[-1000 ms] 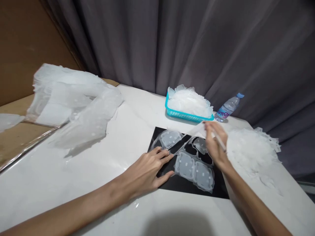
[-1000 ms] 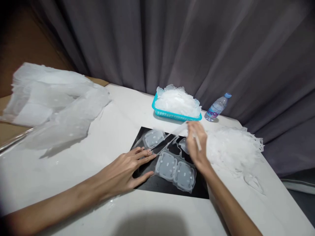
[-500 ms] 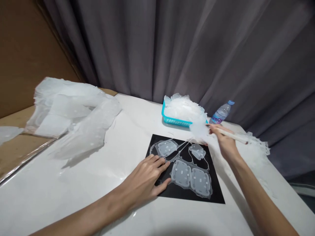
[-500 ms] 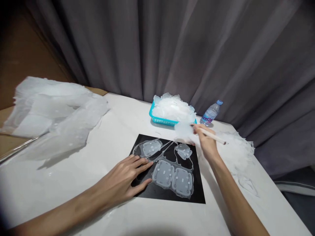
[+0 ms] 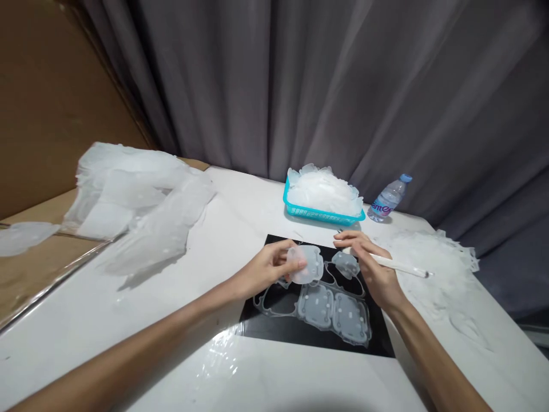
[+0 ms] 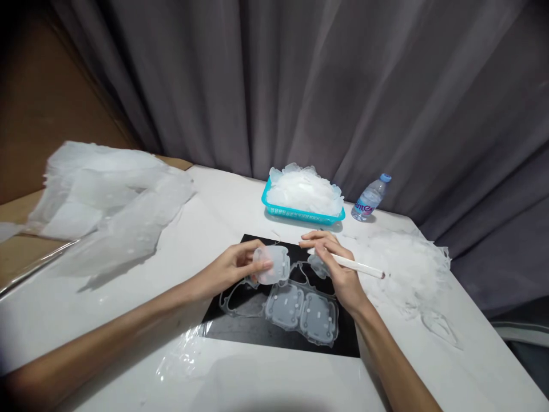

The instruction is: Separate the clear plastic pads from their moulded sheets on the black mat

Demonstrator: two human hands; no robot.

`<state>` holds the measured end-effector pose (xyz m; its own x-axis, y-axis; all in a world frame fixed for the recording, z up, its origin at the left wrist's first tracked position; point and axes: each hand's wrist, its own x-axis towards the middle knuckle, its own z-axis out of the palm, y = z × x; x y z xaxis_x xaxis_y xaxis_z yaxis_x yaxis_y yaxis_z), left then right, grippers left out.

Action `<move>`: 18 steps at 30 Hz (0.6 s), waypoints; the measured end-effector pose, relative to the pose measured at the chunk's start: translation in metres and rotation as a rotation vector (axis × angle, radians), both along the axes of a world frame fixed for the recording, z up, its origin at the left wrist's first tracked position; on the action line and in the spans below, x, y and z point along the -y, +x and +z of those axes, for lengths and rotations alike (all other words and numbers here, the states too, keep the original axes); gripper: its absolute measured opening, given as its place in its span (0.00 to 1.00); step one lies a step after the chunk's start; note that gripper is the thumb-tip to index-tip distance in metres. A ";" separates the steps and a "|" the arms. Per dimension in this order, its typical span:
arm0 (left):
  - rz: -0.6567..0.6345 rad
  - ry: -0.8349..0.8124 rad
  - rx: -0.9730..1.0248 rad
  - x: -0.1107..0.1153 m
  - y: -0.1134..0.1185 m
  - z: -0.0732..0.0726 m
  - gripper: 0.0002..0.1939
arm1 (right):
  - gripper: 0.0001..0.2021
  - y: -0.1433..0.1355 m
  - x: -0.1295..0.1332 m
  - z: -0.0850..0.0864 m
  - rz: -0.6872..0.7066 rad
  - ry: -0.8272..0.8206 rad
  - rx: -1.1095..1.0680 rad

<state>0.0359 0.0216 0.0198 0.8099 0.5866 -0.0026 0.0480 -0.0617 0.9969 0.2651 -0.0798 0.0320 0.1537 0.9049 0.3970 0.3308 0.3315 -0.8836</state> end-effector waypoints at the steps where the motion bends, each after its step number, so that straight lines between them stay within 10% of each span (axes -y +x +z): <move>1: 0.013 -0.056 0.028 0.002 -0.001 -0.002 0.16 | 0.21 -0.001 0.002 -0.003 -0.052 0.018 0.036; 18: 0.144 -0.050 -0.039 0.016 -0.004 -0.007 0.16 | 0.12 -0.038 0.013 -0.027 0.102 -0.221 0.341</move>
